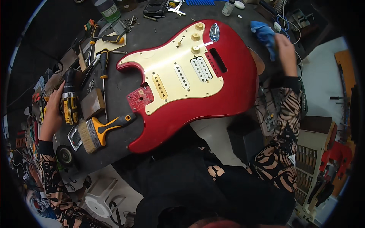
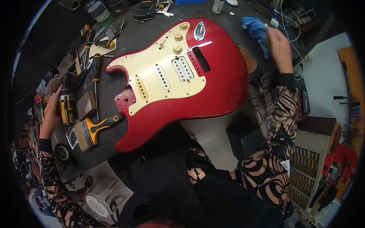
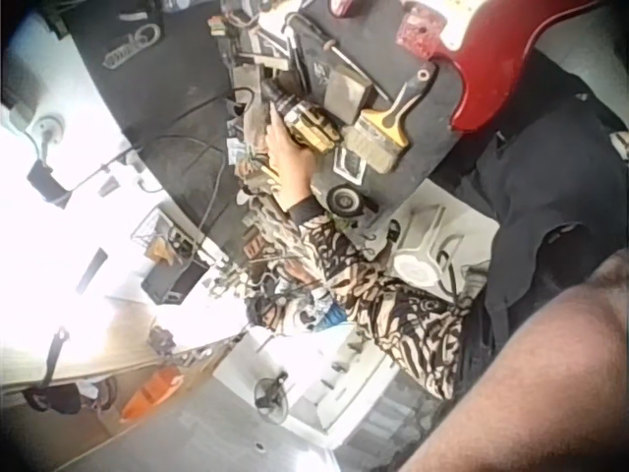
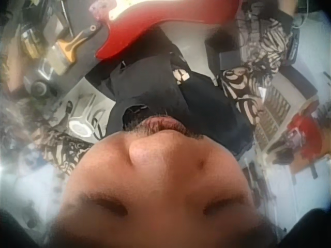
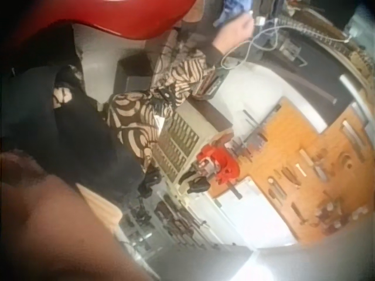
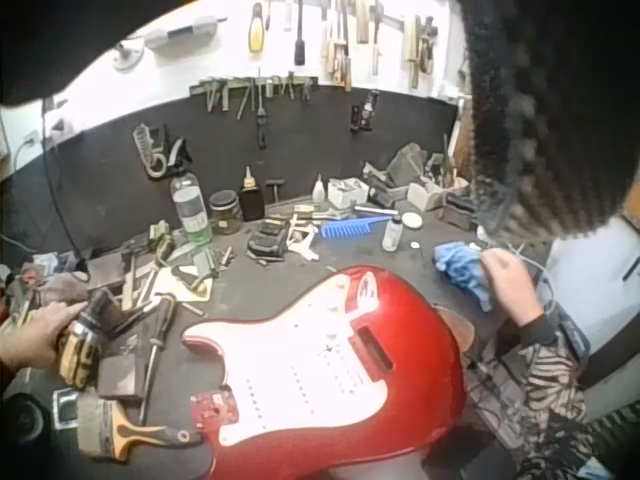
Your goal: The person uses a power drill to sand a small wooden block, then wipes the drill chuck with a blue cloth. They proceed to wipe the pickguard of a red electric guitar with the cloth and use a screwdriver to adjust a component on the guitar's body.
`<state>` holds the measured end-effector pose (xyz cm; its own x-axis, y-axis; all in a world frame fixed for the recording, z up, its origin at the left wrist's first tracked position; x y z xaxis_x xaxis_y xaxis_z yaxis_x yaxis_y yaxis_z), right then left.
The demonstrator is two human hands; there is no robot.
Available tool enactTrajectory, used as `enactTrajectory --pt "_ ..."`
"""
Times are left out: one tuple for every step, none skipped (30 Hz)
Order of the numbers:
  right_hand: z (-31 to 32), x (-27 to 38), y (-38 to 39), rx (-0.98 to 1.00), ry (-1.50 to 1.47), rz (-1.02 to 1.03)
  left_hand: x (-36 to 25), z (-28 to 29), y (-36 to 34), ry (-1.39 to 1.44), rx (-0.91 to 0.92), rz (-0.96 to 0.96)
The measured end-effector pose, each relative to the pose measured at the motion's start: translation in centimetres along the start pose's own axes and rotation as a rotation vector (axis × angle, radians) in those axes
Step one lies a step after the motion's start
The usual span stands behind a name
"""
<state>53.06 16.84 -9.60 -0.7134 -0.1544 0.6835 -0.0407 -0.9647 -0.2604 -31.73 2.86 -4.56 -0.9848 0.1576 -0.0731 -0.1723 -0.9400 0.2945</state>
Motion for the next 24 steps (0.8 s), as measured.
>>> enactTrajectory --pt "1.5 1.9 0.9 -0.071 -0.014 0.019 0.6 -0.3 0.4 -0.024 -0.007 0.017" --pt "3.3 2.5 1.7 -0.136 0.093 0.095 0.8 -0.2 0.6 -0.05 -0.006 0.027" --pt "3.7 5.5 3.0 -0.228 0.126 0.06 0.8 -0.4 1.2 -0.016 0.046 0.044" --pt "5.5 6.5 4.2 -0.302 0.147 0.156 0.8 -0.1 1.0 0.021 0.091 0.04" --pt "6.8 6.5 5.0 -0.338 -0.202 0.094 0.0 0.3 0.7 0.063 0.141 0.03" --pt "7.5 6.5 5.6 -0.368 -0.552 0.03 -1.4 1.0 1.0 0.064 0.126 -0.008" --pt "7.4 6.3 6.3 -0.39 -0.909 -0.036 -2.1 2.0 1.6 0.045 0.121 0.026" --pt "6.6 7.2 6.9 -0.274 -0.915 -0.096 -2.7 3.2 2.4 0.018 0.122 0.066" --pt "5.3 8.4 7.8 -0.156 -0.918 -0.154 -3.2 4.1 3.3 -0.01 0.124 0.107" --pt "3.6 9.3 9.0 -0.041 -0.921 -0.204 -3.8 4.8 5.0 -0.211 0.011 0.167" --pt "3.6 12.6 10.4 0.044 -0.632 -0.15 -5.3 4.5 4.6 -0.168 -0.064 0.095" --pt "2.2 13.6 11.3 0.145 -0.403 -0.088 -10.5 5.9 5.3 -0.169 -0.135 0.067" --pt "1.0 15.3 12.2 0.236 -0.154 -0.021 -15.3 6.5 5.3 -0.157 -0.213 0.027" --pt "0.0 17.4 13.6 0.231 0.036 0.094 -19.8 5.7 4.7 -0.097 -0.252 -0.145" --pt "-1.4 19.3 14.4 0.236 0.211 0.219 -24.2 5.3 4.7 -0.045 -0.288 -0.298" --pt "-2.9 20.3 14.8 0.298 0.137 0.245 -27.4 4.4 4.3 -0.001 -0.247 -0.413" --pt "-4.5 20.8 14.6 0.381 0.071 0.258 -30.1 3.6 3.6 0.048 -0.195 -0.522" --pt "-6.2 21.9 14.8 0.417 0.108 0.282 -32.5 2.4 2.8 0.027 -0.196 -0.563" --pt "-8.0 23.1 15.2 0.452 0.159 0.301 -34.3 1.0 2.0 0.016 -0.202 -0.612" --pt "-9.4 23.9 15.4 0.479 0.193 0.345 -35.3 0.1 1.1 0.03 -0.206 -0.623" --pt "-10.7 24.3 15.7 0.5 0.227 0.388 -36.2 -0.9 0.1 0.038 -0.215 -0.637" --pt "-11.8 24.6 16.1 0.511 0.242 0.419 -36.8 -1.4 -0.5 0.044 -0.222 -0.649" --pt "-12.6 25.2 16.4 0.496 0.277 0.476 -37.2 -1.9 -1.0 0.044 -0.197 -0.642" --pt "-13.2 25.9 16.8 0.48 0.311 0.533 -37.5 -2.3 -1.4 0.044 -0.172 -0.636"
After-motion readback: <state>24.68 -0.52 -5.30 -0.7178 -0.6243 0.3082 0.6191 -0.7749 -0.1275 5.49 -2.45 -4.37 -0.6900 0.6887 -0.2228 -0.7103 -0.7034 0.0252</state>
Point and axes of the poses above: each hand's wrist, its own y-axis away from the middle knuckle, its own z-axis out of the back of the hand, x = y × z, the point moved 6 cm from there along -y, towards the middle knuckle, and after that the axes turned 13 degrees about x, right-handed, at the moved point
